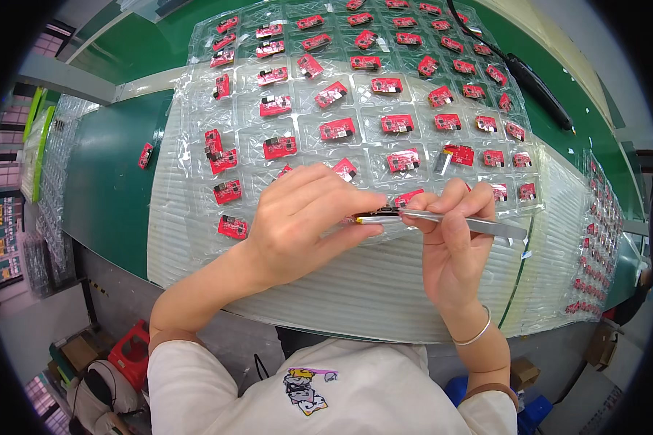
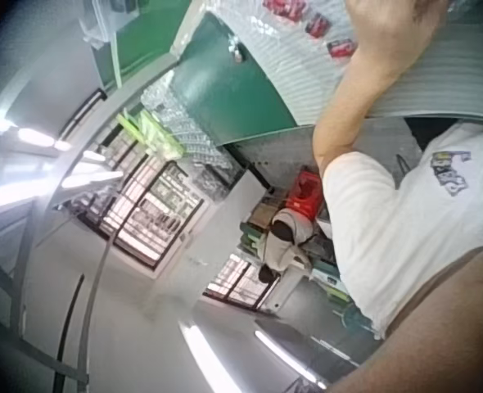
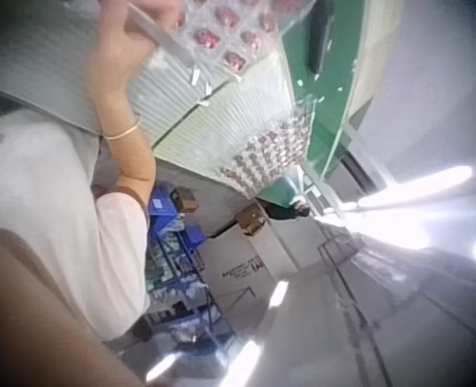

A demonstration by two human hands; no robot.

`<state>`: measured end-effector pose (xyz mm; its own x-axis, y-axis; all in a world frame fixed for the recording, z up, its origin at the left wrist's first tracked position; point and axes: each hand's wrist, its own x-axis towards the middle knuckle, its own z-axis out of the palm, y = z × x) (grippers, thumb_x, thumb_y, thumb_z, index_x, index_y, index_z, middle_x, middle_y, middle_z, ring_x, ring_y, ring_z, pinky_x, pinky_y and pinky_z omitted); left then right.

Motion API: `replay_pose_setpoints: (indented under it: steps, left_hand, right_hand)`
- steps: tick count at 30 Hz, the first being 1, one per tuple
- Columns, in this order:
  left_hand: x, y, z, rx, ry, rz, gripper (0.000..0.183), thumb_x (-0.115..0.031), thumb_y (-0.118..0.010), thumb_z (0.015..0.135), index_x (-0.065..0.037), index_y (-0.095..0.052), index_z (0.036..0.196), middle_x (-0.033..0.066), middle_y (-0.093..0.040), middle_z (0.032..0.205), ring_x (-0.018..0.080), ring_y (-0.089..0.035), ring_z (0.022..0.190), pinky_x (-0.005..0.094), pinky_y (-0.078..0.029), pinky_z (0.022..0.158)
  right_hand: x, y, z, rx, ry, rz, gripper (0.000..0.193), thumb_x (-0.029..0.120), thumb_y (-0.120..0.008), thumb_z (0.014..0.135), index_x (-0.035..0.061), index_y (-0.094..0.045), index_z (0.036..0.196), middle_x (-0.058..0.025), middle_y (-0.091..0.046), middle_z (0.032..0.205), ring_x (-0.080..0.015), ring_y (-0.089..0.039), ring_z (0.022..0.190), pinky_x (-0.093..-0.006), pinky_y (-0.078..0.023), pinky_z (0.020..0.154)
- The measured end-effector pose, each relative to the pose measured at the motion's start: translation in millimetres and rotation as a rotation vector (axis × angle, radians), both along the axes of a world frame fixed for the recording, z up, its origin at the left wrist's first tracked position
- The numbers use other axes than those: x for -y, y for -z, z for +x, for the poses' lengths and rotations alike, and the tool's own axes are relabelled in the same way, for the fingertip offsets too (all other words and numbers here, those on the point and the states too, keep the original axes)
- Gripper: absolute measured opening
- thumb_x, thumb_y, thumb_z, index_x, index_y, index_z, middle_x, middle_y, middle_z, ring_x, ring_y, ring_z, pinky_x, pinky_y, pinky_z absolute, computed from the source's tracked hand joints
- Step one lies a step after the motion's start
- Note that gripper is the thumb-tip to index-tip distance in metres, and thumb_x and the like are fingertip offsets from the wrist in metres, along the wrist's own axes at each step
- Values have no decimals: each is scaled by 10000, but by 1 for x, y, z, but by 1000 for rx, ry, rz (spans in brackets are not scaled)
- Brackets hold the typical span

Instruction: The person uses tweezers to pick up small black components and place them onto red circuit boards arranged on a green workbench. The person handles the components one at a time, carefully positioning them on the boards. Another person is visible in the background working at a separate station.

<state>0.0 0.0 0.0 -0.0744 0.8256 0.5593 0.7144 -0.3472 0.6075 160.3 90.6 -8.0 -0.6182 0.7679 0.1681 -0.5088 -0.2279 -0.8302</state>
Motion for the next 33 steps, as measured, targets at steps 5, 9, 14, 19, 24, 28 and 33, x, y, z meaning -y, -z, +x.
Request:
replay_pose_setpoints:
  steps: [5,9,14,19,24,28,33]
  left_hand:
    - [0,-1,1,138,37,-52,269,-72,-731,614,-6,-606,843,74,-619,752,170,-550,654,276,-416,560]
    - [1,0,5,445,40,-206,219,-40,-709,641,0,-602,828,98,-622,815,165,-562,721,278,-431,628]
    - [4,0,3,618,66,-391,185,-15,-682,681,16,-592,839,99,-623,854,147,-567,783,266,-432,696]
    - [5,-2,4,657,54,-427,201,5,-671,691,28,-591,875,110,-624,868,133,-571,778,256,-435,700]
    - [5,-1,6,738,40,-434,245,20,-684,673,33,-594,900,110,-627,868,128,-576,773,247,-438,710]
    - [6,-1,6,708,32,-422,257,16,-706,650,31,-607,887,103,-633,846,128,-577,770,249,-442,701]
    - [5,-2,5,586,29,-346,251,10,-718,626,20,-625,859,100,-637,812,139,-578,724,255,-436,653]
  right_hand:
    - [0,-5,0,15,11,-80,162,37,-545,813,42,-383,824,-71,-462,807,-265,-586,839,-411,-540,703]
    - [-1,-3,0,11,2,-105,166,35,-545,813,40,-379,820,-66,-459,802,-261,-591,832,-412,-542,707]
    - [0,-2,-1,16,2,-134,170,35,-548,812,42,-379,819,-59,-461,797,-262,-595,832,-410,-542,706]
    - [0,-2,-1,36,4,-138,173,41,-553,812,45,-381,821,-55,-466,799,-261,-594,844,-407,-542,707]
    - [0,-1,-1,24,10,-152,160,39,-546,818,44,-387,832,-58,-474,810,-260,-592,849,-399,-545,710]
    - [1,-1,-1,19,25,-166,148,26,-534,822,40,-389,847,-69,-478,833,-257,-584,865,-390,-547,721]
    - [0,-1,-1,28,25,-148,151,18,-534,819,38,-389,856,-75,-477,848,-253,-575,887,-390,-547,731]
